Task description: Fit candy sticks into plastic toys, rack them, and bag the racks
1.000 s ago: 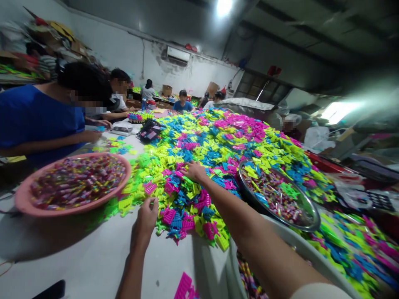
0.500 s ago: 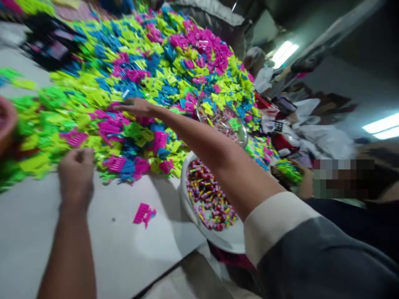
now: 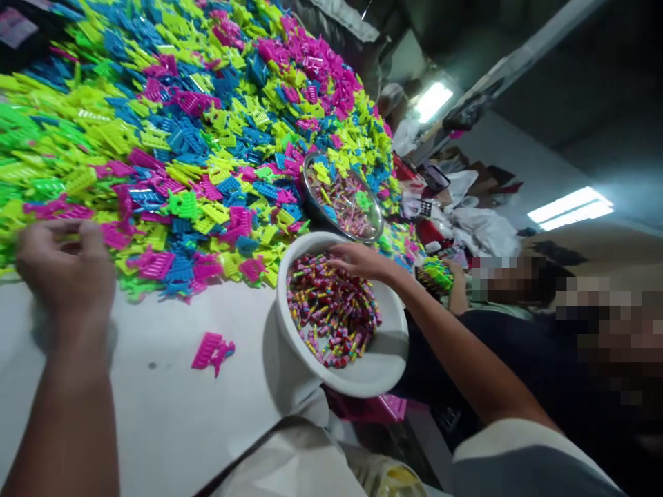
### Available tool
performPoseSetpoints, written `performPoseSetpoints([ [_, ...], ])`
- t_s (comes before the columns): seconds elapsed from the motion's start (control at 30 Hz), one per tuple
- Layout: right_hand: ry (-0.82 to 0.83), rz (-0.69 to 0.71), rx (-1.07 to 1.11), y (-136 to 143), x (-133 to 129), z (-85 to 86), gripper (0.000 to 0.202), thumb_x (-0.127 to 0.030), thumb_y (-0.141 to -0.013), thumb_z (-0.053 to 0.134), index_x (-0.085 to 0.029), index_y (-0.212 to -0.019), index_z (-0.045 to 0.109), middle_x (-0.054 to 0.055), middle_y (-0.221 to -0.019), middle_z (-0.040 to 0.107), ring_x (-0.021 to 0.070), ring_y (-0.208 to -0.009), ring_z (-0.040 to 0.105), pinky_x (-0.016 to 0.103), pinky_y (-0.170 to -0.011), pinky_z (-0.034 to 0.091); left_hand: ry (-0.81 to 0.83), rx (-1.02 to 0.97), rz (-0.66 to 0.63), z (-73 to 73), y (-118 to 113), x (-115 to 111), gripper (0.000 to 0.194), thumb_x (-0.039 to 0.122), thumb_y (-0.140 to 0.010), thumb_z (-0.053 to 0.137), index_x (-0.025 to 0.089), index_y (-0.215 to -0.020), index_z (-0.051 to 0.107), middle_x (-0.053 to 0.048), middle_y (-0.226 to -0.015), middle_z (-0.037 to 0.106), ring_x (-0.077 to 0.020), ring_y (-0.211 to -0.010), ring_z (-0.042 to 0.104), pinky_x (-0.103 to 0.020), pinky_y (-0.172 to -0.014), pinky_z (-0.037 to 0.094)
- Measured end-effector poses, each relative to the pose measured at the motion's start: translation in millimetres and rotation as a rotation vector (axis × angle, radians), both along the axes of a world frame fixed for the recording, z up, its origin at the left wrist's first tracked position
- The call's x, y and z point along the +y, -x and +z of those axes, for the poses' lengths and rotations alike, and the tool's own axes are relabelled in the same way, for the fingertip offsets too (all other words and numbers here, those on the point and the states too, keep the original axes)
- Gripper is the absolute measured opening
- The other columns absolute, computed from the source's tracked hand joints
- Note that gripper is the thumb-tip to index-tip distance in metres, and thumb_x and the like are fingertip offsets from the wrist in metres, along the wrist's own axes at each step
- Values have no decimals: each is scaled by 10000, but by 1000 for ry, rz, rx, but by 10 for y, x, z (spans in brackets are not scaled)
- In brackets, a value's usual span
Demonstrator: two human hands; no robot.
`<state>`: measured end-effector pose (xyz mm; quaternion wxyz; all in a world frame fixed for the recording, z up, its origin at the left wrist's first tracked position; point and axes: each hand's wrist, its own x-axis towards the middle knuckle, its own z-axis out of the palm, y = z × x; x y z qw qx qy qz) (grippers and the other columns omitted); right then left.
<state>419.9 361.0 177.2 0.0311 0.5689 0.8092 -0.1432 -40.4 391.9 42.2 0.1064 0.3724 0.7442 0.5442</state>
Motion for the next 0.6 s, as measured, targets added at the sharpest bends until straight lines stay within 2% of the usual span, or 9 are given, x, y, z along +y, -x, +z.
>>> performPoseSetpoints([
  [0.07, 15, -45, -7, -59, -58, -212, 644, -706, -1036, 594, -164, -1340, 765, 207, -1364, 760, 390, -1229, 710, 524, -1086, 534, -10, -5, -195, 226, -323, -92, 256, 265, -989, 590, 70, -1040, 747, -51, -925, 750, -167, -801, 652, -471, -965, 625],
  [0.13, 35, -83, 2, -61, -72, -355, 789, -789, -1000, 593, -156, -1458, 701, 224, -1445, 720, 432, -1314, 674, 565, -1151, 495, -58, -32, -528, 422, -778, -338, 305, 382, -1014, 600, 115, -1046, 743, -49, -945, 754, -194, -858, 686, -490, -994, 620],
  [0.2, 58, -108, 25, -43, -75, -430, 912, -854, -948, 614, -141, -1515, 658, 242, -1472, 700, 469, -1347, 652, 595, -1180, 462, -53, -84, -853, 523, -1282, -697, 386, 471, -1054, 575, 141, -1210, 702, -106, -1163, 758, -256, -1064, 731, -526, -1078, 591],
  [0.23, 72, -115, 41, -31, -78, -448, 943, -872, -931, 620, -138, -1522, 651, 246, -1474, 698, 479, -1354, 646, 603, -1189, 449, -77, -69, -960, 533, -1516, -888, 438, 468, -1057, 584, 148, -1350, 637, -150, -1335, 712, -287, -1241, 701, -534, -1144, 559],
  [0.27, 90, -117, 62, -13, -86, -459, 947, -880, -928, 615, -143, -1521, 651, 240, -1482, 694, 477, -1363, 642, 600, -1197, 442, -107, -12, -1016, 524, -1719, -1067, 518, 449, -1054, 602, 148, -1472, 552, -198, -1512, 614, -322, -1437, 600, -551, -1218, 503],
  [0.3, 113, -113, 88, 11, -101, -466, 928, -881, -939, 598, -159, -1519, 654, 223, -1499, 689, 463, -1373, 639, 585, -1202, 442, -133, 73, -1034, 505, -1884, -1222, 535, 417, -1060, 592, 136, -1509, 516, -241, -1623, 510, -352, -1581, 459, -575, -1279, 438],
  [0.37, 166, -94, 145, 92, -153, -478, 861, -868, -980, 541, -198, -1507, 660, 176, -1526, 683, 416, -1368, 651, 536, -1186, 469, -140, 202, -933, 462, -2084, -1434, 463, 333, -1088, 522, 139, -1508, 519, -257, -1703, 418, -381, -1651, 352, -640, -1326, 342],
  [0.43, 223, -55, 197, 218, -245, -493, 787, -846, -1006, 520, -222, -1455, 686, 136, -1480, 718, 370, -1290, 694, 483, -1119, 523, -121, 290, -853, 441, -2136, -1520, 411, 280, -1103, 468, 141, -1482, 547, -256, -1735, 387, -405, -1659, 336, -683, -1326, 311],
  [0.6, 318, 110, 243, 495, -628, -422, 629, -774, -982, 643, -184, -1162, 770, 80, -1101, 798, 272, -940, 711, 384, -898, 566, -92, 295, -835, 427, -2056, -1507, 451, 242, -1089, 473, 127, -1524, 510, -268, -1736, 377, -406, -1641, 377, -646, -1298, 394],
])
